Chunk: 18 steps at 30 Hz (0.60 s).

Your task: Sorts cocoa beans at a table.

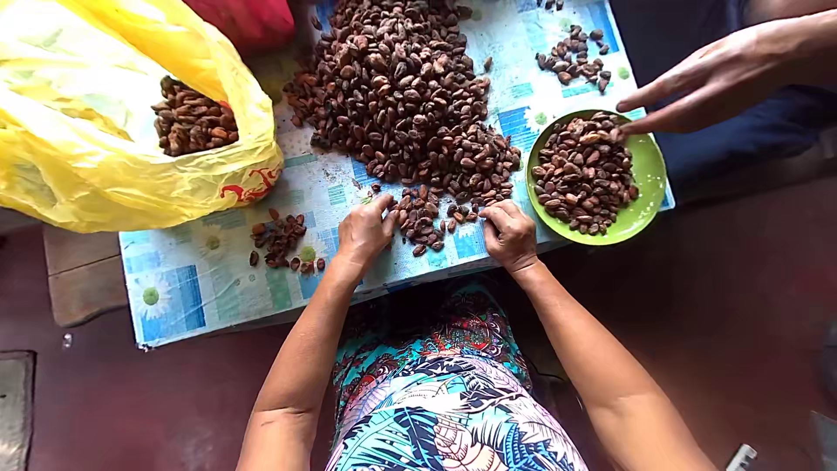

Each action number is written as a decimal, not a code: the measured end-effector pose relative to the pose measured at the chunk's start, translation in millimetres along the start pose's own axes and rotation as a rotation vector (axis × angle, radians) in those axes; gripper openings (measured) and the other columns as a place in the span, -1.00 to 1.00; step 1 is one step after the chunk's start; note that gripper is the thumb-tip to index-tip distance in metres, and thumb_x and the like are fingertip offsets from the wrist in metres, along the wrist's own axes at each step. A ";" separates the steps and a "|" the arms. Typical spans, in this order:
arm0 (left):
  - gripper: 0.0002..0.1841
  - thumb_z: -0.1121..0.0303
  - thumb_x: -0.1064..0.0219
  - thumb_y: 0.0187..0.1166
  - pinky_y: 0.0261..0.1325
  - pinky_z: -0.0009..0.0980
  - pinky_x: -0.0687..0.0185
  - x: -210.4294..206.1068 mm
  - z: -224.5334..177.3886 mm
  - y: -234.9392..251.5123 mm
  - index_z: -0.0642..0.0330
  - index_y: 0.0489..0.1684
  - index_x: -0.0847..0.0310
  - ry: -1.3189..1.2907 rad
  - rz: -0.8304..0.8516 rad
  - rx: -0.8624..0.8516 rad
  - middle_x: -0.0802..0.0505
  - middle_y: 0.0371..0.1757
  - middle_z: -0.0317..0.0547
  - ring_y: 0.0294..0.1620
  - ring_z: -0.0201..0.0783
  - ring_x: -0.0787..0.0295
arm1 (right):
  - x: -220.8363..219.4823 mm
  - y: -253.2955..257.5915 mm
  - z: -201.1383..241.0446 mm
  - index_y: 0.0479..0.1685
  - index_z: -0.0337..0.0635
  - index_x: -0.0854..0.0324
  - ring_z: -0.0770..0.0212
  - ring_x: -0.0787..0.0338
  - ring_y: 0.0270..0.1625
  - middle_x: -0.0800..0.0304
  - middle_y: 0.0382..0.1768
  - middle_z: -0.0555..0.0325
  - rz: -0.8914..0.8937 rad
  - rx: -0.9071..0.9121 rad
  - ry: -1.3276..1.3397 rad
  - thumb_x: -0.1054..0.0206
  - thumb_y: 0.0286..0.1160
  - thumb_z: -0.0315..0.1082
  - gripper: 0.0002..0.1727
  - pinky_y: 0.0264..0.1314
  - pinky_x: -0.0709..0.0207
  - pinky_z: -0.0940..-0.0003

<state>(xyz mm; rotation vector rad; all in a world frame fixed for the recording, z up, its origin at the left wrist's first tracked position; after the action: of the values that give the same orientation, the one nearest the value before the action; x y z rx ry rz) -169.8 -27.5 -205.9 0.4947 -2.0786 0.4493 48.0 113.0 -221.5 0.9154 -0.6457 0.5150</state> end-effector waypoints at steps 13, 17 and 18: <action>-0.69 0.43 -0.22 0.74 0.03 0.30 -0.63 14.6 -8.1 17.1 0.53 0.25 -0.59 -0.079 -0.007 -0.092 -0.81 -0.14 0.42 -0.17 0.31 -0.80 | -2.8 1.9 3.6 -0.27 -0.27 -0.86 -0.08 -0.91 -0.15 -0.90 -0.21 -0.11 -0.008 -0.011 0.026 -0.28 0.27 -0.52 -0.78 -0.17 -0.73 0.05; -0.69 0.42 -0.31 0.67 0.15 0.17 -0.72 -7.7 -117.9 34.1 0.45 0.24 -0.65 -0.243 0.076 -0.317 -0.88 0.00 0.29 -0.03 0.15 -0.88 | -1.0 1.4 4.8 -0.28 -0.29 -0.85 -0.10 -0.90 -0.16 -0.90 -0.23 -0.13 -0.012 -0.023 0.014 -0.28 0.28 -0.50 -0.79 -0.18 -0.73 0.04; -0.70 0.42 -0.33 0.65 0.13 0.20 -0.71 -20.6 -152.0 36.8 0.40 0.24 -0.68 -0.256 0.137 -0.378 -0.90 -0.01 0.24 -0.03 0.14 -0.89 | 1.9 0.2 5.6 -0.32 -0.33 -0.82 -0.13 -0.89 -0.22 -0.88 -0.29 -0.16 -0.017 -0.039 -0.020 -0.31 0.25 -0.47 -0.82 -0.24 -0.71 0.01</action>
<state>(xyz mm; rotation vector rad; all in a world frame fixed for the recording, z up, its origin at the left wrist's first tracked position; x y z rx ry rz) -71.1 82.5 -150.7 0.1926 -2.3835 0.0639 47.5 108.6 -217.5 0.8898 -0.6636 0.4765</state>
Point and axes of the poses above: each hand's wrist, its own y-axis towards the middle knuckle, its own x-axis out of the back of the hand, z = x × y, the point moved 6 cm from there along y, towards the middle knuckle
